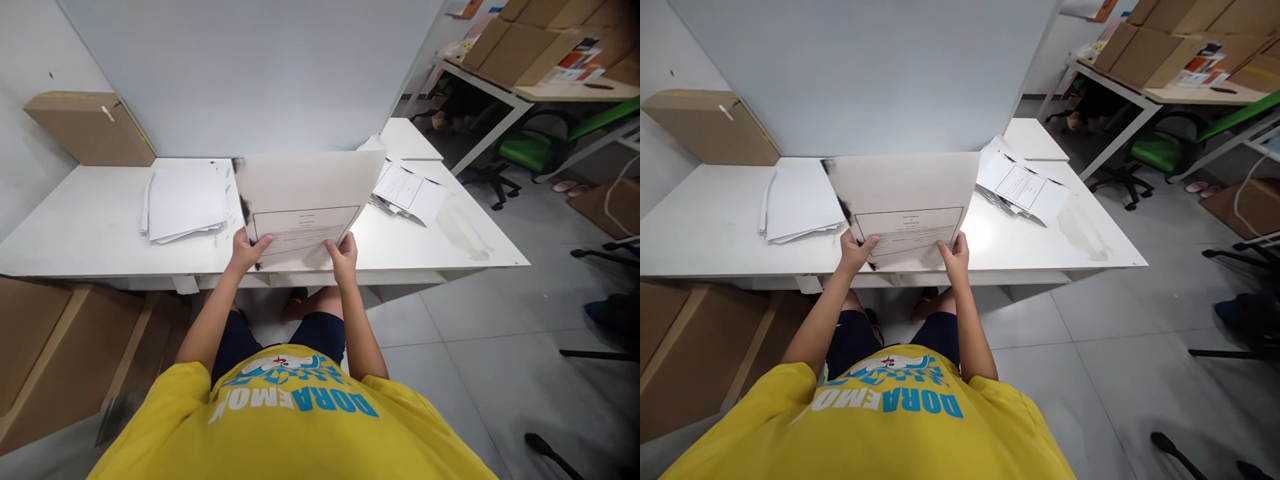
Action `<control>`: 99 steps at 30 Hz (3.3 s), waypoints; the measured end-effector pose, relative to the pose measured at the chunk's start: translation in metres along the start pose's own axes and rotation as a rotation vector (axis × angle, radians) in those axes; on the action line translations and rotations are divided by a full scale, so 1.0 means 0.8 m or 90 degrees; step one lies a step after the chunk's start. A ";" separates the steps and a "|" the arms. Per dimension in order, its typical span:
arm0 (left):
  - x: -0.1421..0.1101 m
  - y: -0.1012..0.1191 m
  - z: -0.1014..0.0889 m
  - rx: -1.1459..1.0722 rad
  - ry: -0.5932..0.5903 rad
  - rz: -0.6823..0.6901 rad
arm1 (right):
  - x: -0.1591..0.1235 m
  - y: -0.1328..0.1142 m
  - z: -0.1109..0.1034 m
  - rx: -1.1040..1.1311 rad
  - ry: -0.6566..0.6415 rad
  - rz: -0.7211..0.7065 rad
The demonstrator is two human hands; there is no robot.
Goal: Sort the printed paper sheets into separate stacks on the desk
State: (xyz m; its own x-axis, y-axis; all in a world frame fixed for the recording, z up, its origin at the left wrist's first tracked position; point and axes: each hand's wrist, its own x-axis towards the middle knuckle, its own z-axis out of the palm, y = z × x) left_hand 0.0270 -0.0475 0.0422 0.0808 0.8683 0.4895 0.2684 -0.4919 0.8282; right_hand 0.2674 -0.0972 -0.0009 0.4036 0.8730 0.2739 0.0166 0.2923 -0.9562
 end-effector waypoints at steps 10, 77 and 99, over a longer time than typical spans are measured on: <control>-0.011 0.021 -0.007 -0.025 -0.064 -0.081 | -0.035 -0.015 -0.019 0.043 -0.004 0.087; 0.012 -0.072 -0.019 0.511 -0.255 0.024 | -0.115 0.004 0.040 0.128 0.024 0.353; 0.021 -0.076 -0.018 0.548 -0.350 0.011 | -0.107 0.021 0.026 0.157 -0.048 0.390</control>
State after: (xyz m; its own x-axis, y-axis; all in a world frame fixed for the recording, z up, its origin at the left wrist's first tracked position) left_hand -0.0018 -0.0037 0.0041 0.4620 0.8777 0.1272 0.8444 -0.4792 0.2394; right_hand 0.2139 -0.1589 -0.0386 0.2076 0.9321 -0.2968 -0.4087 -0.1931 -0.8920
